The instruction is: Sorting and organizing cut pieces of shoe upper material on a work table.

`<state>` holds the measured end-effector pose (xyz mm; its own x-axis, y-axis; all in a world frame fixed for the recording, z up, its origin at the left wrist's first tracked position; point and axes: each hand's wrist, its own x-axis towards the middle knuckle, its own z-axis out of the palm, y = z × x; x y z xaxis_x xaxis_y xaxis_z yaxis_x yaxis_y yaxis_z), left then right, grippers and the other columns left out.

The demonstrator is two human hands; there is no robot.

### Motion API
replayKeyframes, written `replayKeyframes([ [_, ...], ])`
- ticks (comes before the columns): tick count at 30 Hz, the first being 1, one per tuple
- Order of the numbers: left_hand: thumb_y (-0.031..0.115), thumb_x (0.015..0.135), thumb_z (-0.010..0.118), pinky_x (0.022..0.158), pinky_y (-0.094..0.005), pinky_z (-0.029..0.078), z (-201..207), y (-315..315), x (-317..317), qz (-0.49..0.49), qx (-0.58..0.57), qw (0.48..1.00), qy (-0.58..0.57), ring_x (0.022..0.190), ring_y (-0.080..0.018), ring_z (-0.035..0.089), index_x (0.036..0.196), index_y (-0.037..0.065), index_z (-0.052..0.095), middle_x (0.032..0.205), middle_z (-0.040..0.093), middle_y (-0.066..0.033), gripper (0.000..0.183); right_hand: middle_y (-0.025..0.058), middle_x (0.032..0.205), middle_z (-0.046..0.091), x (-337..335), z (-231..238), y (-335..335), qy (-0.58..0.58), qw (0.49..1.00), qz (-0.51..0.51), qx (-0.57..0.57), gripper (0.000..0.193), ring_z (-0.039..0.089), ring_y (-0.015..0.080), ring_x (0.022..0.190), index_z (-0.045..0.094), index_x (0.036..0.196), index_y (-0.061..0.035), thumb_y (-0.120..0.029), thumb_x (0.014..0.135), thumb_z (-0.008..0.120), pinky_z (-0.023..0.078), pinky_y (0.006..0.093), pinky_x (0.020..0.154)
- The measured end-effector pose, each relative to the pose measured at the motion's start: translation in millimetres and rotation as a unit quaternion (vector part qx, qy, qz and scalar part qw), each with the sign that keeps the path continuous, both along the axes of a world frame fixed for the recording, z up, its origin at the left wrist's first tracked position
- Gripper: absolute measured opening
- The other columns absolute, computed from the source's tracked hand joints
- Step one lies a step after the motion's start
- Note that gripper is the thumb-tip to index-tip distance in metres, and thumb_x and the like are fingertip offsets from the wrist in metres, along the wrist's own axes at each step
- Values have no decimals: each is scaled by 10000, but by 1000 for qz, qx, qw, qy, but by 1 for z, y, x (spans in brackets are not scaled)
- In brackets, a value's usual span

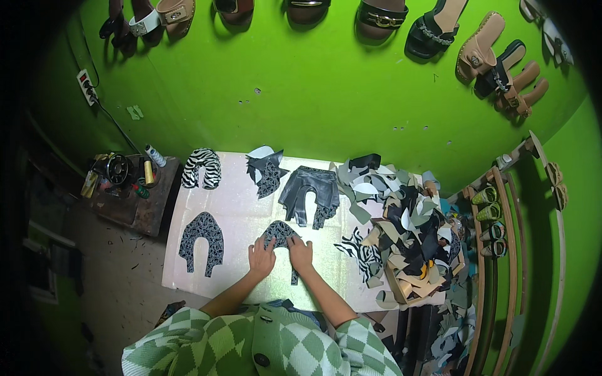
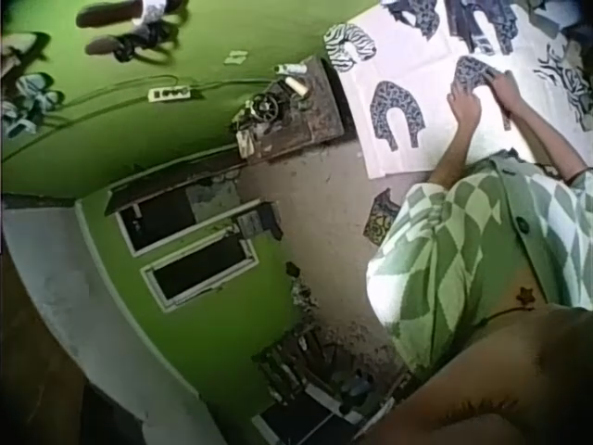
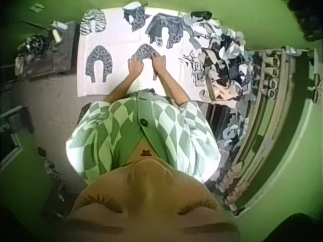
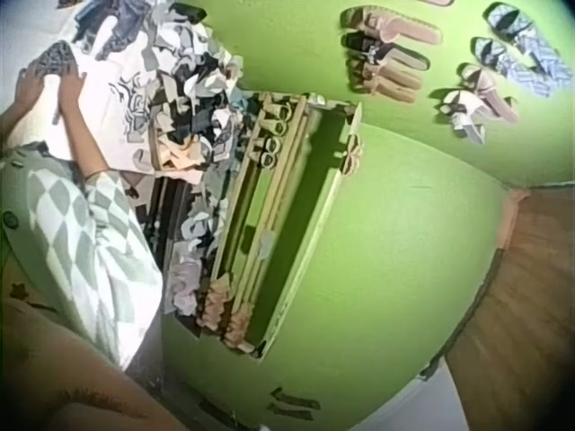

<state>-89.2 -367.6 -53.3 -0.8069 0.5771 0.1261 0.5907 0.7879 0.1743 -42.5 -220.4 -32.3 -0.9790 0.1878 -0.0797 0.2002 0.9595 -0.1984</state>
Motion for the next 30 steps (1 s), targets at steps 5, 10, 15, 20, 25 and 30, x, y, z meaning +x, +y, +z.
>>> replayKeyframes([
  [5, 204, 740, 542, 887, -430, 299, 7, -18, -4, 1, 12, 999, -51, 1119, -303, 365, 1229, 123, 473, 1218, 410, -143, 501, 22, 1096, 541, 12, -13, 9, 110, 993, -11, 38, 364, 527, 160, 1001, 540, 1150, -125, -95, 800, 445, 364, 385, 827],
  [10, 207, 719, 548, 882, -423, 309, 7, -16, -9, 1, 41, 999, -34, 1104, -309, 366, 1190, 132, 520, 1183, 436, -153, 477, 39, 1046, 545, -8, 1, 13, -24, 999, -3, 37, 365, 555, 194, 960, 572, 1106, -126, -80, 749, 507, 410, 408, 775],
  [15, 245, 730, 585, 867, -379, 317, 19, -11, -27, 83, 76, 984, -135, 1058, -249, 420, 1076, 105, 580, 1120, 487, -96, 373, 129, 860, 631, -19, -23, 50, 70, 963, -154, -210, 251, 614, 288, 822, 643, 945, -76, -116, 705, 582, 484, 380, 737],
  [20, 325, 739, 648, 779, -395, 392, 15, -12, -55, 192, 70, 968, -144, 917, -244, 563, 963, 111, 608, 927, 621, -86, 312, 136, 790, 645, -24, -27, 48, 73, 940, -262, -205, 254, 625, 283, 757, 654, 836, -66, -251, 670, 703, 491, 355, 694],
  [25, 371, 690, 703, 764, -389, 399, 15, -5, -66, 222, 23, 951, -213, 859, -243, 615, 929, 102, 604, 852, 654, -77, 373, 138, 809, 647, -32, -21, 39, -20, 941, -284, -185, 291, 626, 283, 785, 660, 793, -73, -325, 656, 713, 493, 373, 687],
  [30, 394, 683, 708, 755, -389, 430, 12, -1, -65, 223, -18, 947, -232, 877, -232, 616, 903, 115, 626, 878, 653, -75, 365, 134, 834, 650, -36, -25, 38, -85, 938, -299, -151, 314, 626, 288, 808, 662, 779, -81, -366, 658, 713, 492, 380, 692],
])
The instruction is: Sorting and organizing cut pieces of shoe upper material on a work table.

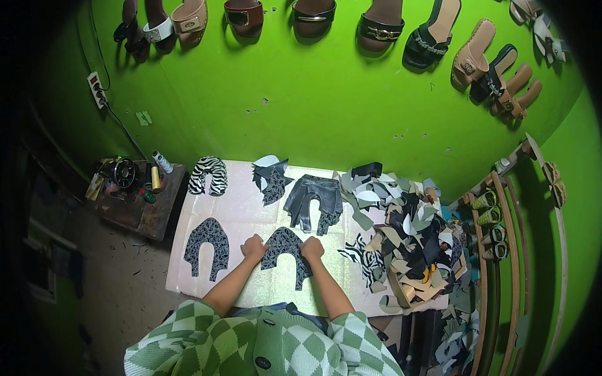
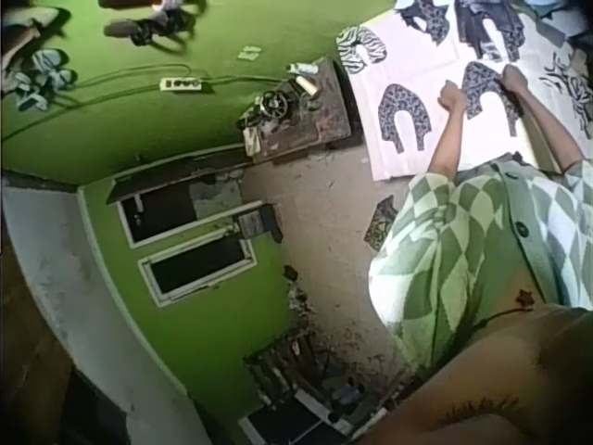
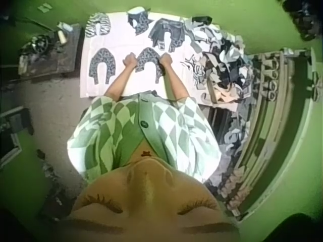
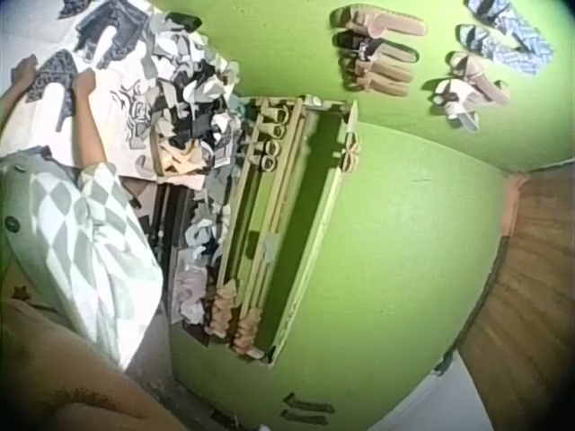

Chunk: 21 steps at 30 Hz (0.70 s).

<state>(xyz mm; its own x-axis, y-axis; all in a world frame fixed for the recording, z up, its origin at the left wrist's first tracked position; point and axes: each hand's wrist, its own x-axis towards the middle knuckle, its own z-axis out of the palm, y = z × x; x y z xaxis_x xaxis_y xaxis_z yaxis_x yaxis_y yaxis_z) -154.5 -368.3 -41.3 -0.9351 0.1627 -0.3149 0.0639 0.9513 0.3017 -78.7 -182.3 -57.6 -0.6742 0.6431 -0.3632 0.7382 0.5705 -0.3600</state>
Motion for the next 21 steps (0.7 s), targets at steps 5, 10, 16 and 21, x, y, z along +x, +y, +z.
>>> replayKeyframes([
  [5, 396, 692, 703, 739, -385, 457, -2, 0, -4, -29, -14, 998, -47, 887, -225, 615, 819, 155, 673, 904, 653, -50, 274, 114, 844, 646, 1, -2, 0, 35, 999, 24, -22, 293, 619, 281, 816, 646, 789, -99, -360, 669, 708, 486, 378, 700],
  [10, 389, 687, 710, 744, -384, 453, 0, 4, -5, -21, -28, 999, -41, 898, -226, 608, 807, 169, 674, 916, 647, -42, 253, 95, 851, 643, -1, 6, -4, 41, 999, 16, 14, 258, 615, 269, 829, 639, 806, -134, -351, 679, 701, 478, 390, 704],
  [16, 373, 664, 735, 759, -381, 434, 5, 6, -7, -32, -32, 999, -25, 908, -216, 595, 799, 185, 657, 915, 631, -28, 244, 58, 852, 649, -2, 10, -5, 51, 996, 7, 69, 223, 616, 244, 820, 658, 786, -184, -371, 673, 700, 458, 417, 727],
  [21, 370, 630, 762, 776, -377, 425, 5, 7, -19, -32, -42, 993, -102, 929, -208, 596, 807, 205, 657, 952, 634, -20, 264, 44, 784, 662, -7, 6, 6, 6, 1000, -5, -4, 195, 624, 233, 793, 669, 673, -183, -374, 659, 706, 443, 402, 725],
])
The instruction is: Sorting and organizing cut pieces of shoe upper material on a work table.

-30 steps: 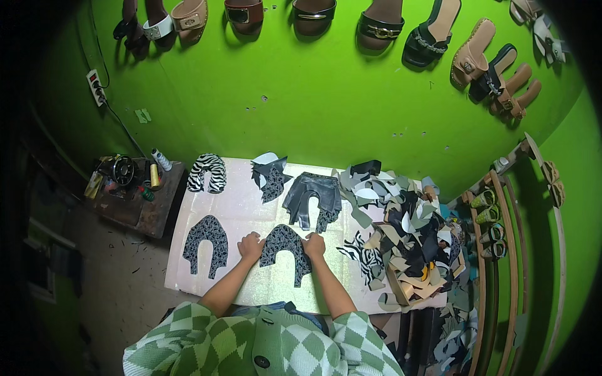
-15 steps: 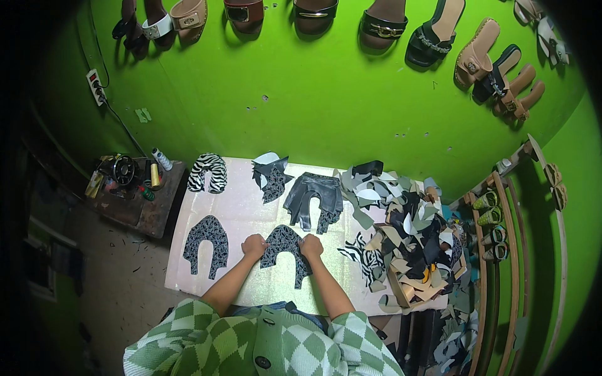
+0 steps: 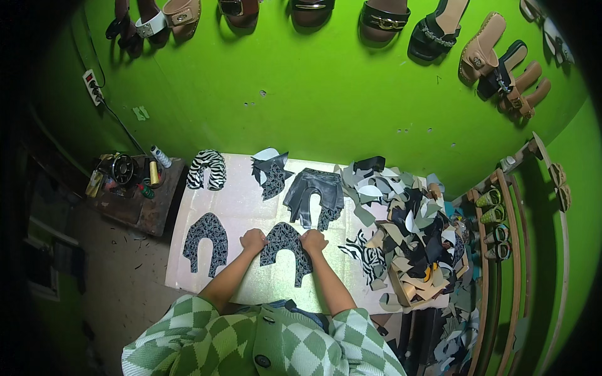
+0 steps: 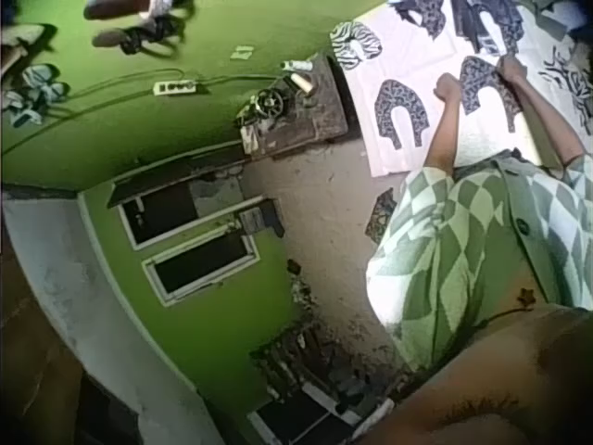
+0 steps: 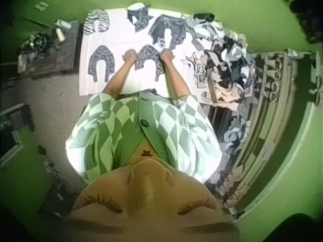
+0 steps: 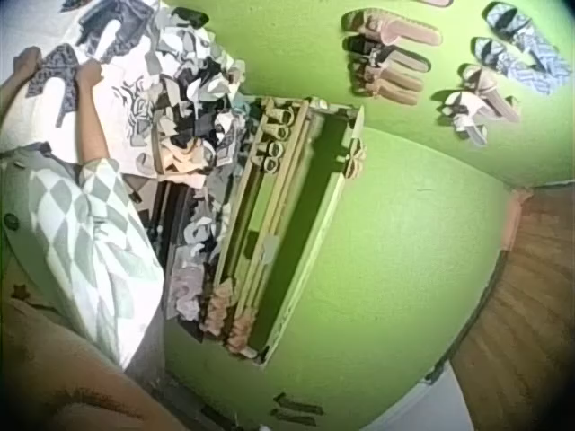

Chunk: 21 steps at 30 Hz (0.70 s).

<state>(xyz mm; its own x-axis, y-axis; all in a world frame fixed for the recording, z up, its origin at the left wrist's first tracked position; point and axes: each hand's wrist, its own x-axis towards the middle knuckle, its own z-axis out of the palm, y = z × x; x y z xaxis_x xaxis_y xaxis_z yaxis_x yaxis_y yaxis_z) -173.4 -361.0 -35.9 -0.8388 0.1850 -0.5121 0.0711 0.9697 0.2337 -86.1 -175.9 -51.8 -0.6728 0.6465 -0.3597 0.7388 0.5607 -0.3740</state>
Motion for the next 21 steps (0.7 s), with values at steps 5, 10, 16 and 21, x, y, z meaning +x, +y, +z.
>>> replayKeyframes([
  [5, 382, 592, 786, 788, -371, 422, -5, 2, -9, -1, 1, 1000, 10, 926, -198, 601, 836, 218, 655, 962, 636, -12, 322, 79, 917, 644, -11, -7, 10, -67, 996, 11, -50, 249, 602, 259, 899, 666, 773, -146, -364, 660, 708, 415, 456, 808],
  [10, 349, 567, 806, 766, -361, 447, -12, 0, -20, 1, 2, 1000, -26, 885, -187, 617, 838, 204, 653, 914, 650, -10, 343, 69, 797, 658, -13, -9, 6, -43, 999, 22, -5, 229, 620, 261, 806, 660, 672, -146, -351, 631, 752, 457, 409, 711],
  [16, 305, 545, 796, 658, -340, 506, -13, 5, -28, 25, 25, 997, -72, 799, -206, 639, 782, 121, 665, 827, 667, -49, 328, 98, 847, 609, -14, -6, 17, -27, 996, 56, -62, 568, 595, 256, 819, 533, 835, -79, -432, 497, 823, 465, 361, 704],
  [21, 365, 522, 790, 667, -348, 510, -17, 4, -41, -15, 29, 987, -157, 803, -229, 640, 782, 58, 664, 841, 660, -100, 421, 123, 881, 617, -13, 3, 12, -27, 999, 19, -40, 621, 587, 286, 876, 521, 883, -58, -418, 482, 829, 433, 435, 731],
])
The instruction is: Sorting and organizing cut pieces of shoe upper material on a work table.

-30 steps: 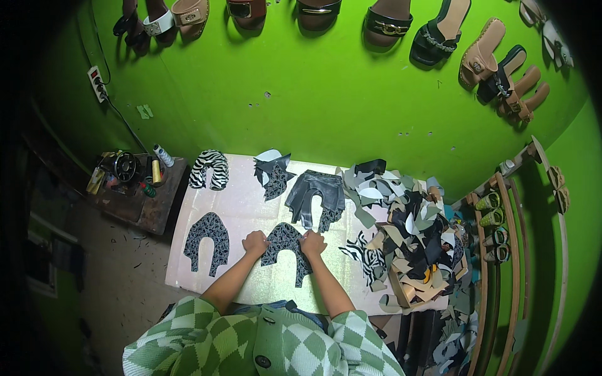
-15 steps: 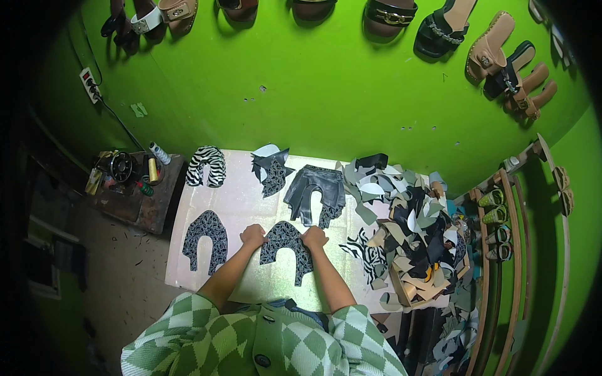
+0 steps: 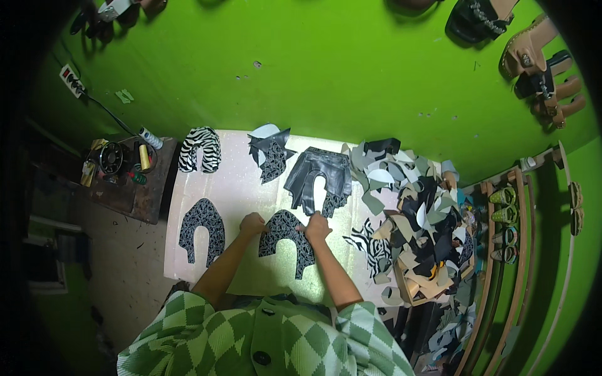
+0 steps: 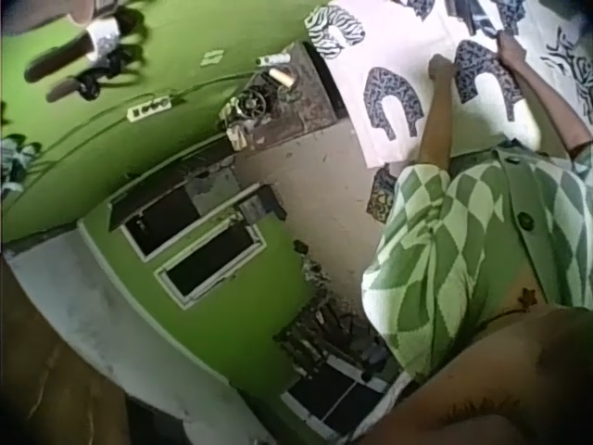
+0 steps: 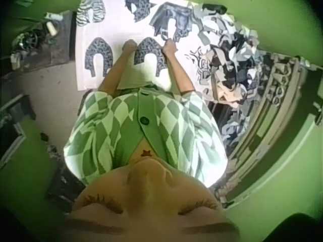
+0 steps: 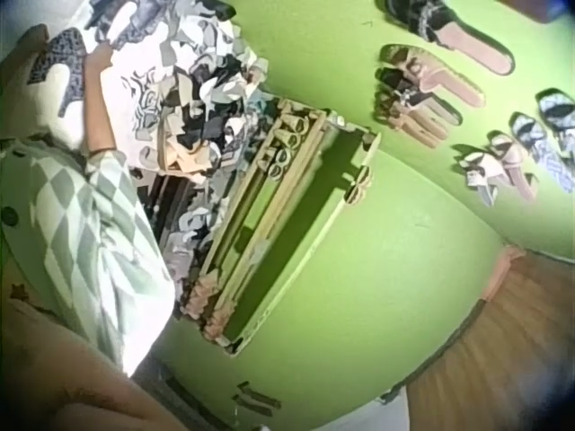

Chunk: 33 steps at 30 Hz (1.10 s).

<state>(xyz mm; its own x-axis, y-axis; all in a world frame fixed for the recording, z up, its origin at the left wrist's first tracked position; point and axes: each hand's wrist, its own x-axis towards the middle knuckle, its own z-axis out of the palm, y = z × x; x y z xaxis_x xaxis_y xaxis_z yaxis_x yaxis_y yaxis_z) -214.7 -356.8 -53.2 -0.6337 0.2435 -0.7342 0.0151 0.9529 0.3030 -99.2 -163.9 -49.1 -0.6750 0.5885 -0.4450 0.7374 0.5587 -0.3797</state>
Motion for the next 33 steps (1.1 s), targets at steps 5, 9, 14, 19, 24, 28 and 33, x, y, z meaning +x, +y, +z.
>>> replayKeyframes([
  [5, 497, 458, 807, 708, -369, 505, 13, 15, 15, 33, -46, 997, 60, 910, -261, 602, 954, 10, 591, 1003, 607, -143, 728, 104, 850, 620, 4, 8, 3, 19, 999, 27, -25, 629, 591, 284, 844, 515, 869, -60, -427, 467, 831, 418, 459, 708],
  [9, 512, 446, 808, 714, -396, 498, 15, 16, 37, 47, -55, 985, 159, 950, -258, 570, 982, 38, 538, 1021, 575, -116, 764, 99, 786, 594, -3, 19, 0, 11, 999, 45, 3, 619, 593, 263, 767, 504, 788, -65, -480, 457, 823, 451, 400, 617],
  [14, 434, 442, 827, 712, -401, 487, 16, 26, 38, 58, -16, 973, 221, 914, -293, 561, 902, 19, 500, 947, 566, -125, 700, 119, 990, 590, -7, 28, -8, -34, 999, 14, 8, 785, 544, 272, 960, 482, 1002, -23, -445, 442, 835, 430, 482, 749],
  [19, 383, 462, 827, 717, -378, 499, 10, 28, 36, 59, -51, 973, 218, 942, -252, 555, 971, 50, 485, 1004, 551, -90, 698, 155, 951, 581, -10, 18, -28, -13, 995, 30, 98, 690, 577, 301, 872, 538, 895, -4, -422, 434, 836, 481, 391, 703],
  [24, 382, 522, 796, 687, -366, 502, 8, 34, 56, 33, -17, 966, 254, 896, -262, 570, 974, 55, 470, 990, 529, -93, 646, 183, 963, 608, -14, -11, -36, -29, 998, -11, 54, 456, 582, 304, 947, 589, 872, -29, -257, 552, 820, 486, 381, 752],
  [28, 400, 535, 778, 643, -382, 485, 6, 18, 57, 44, 29, 961, 272, 790, -293, 597, 912, 51, 491, 915, 554, -104, 588, 171, 985, 610, -20, 4, -40, -62, 996, 21, 52, 472, 578, 280, 973, 616, 924, -51, -320, 582, 798, 462, 436, 795],
  [33, 413, 567, 754, 689, -396, 450, 12, 21, 66, 9, 36, 947, 318, 884, -245, 565, 893, 65, 529, 865, 576, -72, 527, 97, 1021, 620, -21, 6, -11, -125, 981, 145, -13, 500, 561, 262, 1017, 635, 966, -85, -427, 619, 750, 402, 492, 846],
])
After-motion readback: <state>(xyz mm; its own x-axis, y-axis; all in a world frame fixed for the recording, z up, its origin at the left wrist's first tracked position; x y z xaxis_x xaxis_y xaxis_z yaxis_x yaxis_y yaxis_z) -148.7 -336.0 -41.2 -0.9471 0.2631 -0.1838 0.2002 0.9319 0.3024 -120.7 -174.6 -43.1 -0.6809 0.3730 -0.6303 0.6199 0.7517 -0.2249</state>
